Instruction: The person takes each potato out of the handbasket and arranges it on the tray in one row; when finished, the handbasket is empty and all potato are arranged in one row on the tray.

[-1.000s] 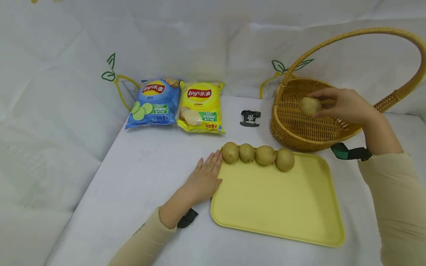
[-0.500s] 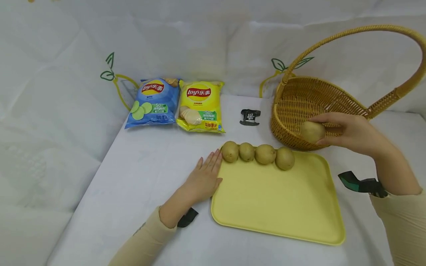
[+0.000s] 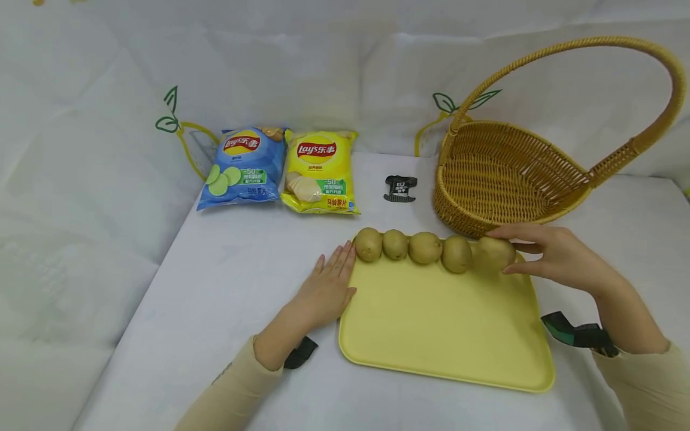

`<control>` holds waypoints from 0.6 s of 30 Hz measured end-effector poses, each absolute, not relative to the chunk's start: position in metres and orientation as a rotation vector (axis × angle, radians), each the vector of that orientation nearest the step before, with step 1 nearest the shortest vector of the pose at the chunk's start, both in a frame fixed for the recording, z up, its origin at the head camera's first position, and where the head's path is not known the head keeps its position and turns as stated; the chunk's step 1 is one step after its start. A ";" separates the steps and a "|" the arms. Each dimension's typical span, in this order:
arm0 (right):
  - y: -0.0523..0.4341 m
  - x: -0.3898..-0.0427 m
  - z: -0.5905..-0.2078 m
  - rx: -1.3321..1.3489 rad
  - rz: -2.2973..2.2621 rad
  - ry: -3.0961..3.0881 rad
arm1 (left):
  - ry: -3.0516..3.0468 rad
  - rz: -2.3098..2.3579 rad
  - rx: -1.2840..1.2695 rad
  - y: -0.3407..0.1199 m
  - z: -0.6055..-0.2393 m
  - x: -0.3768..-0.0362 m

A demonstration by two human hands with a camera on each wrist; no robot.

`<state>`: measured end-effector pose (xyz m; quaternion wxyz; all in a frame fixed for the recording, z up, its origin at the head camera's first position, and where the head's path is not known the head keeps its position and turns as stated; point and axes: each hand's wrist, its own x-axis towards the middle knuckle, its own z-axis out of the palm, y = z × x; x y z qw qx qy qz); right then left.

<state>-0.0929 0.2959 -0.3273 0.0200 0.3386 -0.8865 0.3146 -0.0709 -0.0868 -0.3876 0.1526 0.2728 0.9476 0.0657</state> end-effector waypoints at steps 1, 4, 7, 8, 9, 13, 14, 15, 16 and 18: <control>0.296 -0.092 -0.330 1.049 0.968 -2.757 | 2.718 0.188 0.783 -0.087 -0.388 -0.071; 0.297 -0.090 -0.337 1.032 0.943 -2.770 | 2.717 0.189 0.785 -0.087 -0.387 -0.071; 0.299 -0.090 -0.343 1.006 0.931 -2.783 | 2.716 0.196 0.787 -0.087 -0.387 -0.070; 0.299 -0.089 -0.345 0.998 0.932 -2.789 | 2.716 0.196 0.787 -0.087 -0.387 -0.070; 0.299 -0.089 -0.346 0.991 0.933 -2.795 | 2.716 0.194 0.788 -0.087 -0.386 -0.070; 0.298 -0.090 -0.351 0.939 0.898 -2.852 | 2.718 0.187 0.788 -0.086 -0.385 -0.069; 0.297 -0.090 -0.351 0.920 0.856 -2.873 | 2.719 0.185 0.788 -0.087 -0.385 -0.069; 0.296 -0.091 -0.353 0.907 0.812 -2.893 | 2.720 0.183 0.787 -0.087 -0.385 -0.069; 0.294 -0.091 -0.353 0.887 0.771 -2.915 | 2.719 0.180 0.787 -0.087 -0.384 -0.069; 0.292 -0.091 -0.353 0.860 0.691 -2.949 | 2.718 0.179 0.789 -0.089 -0.384 -0.070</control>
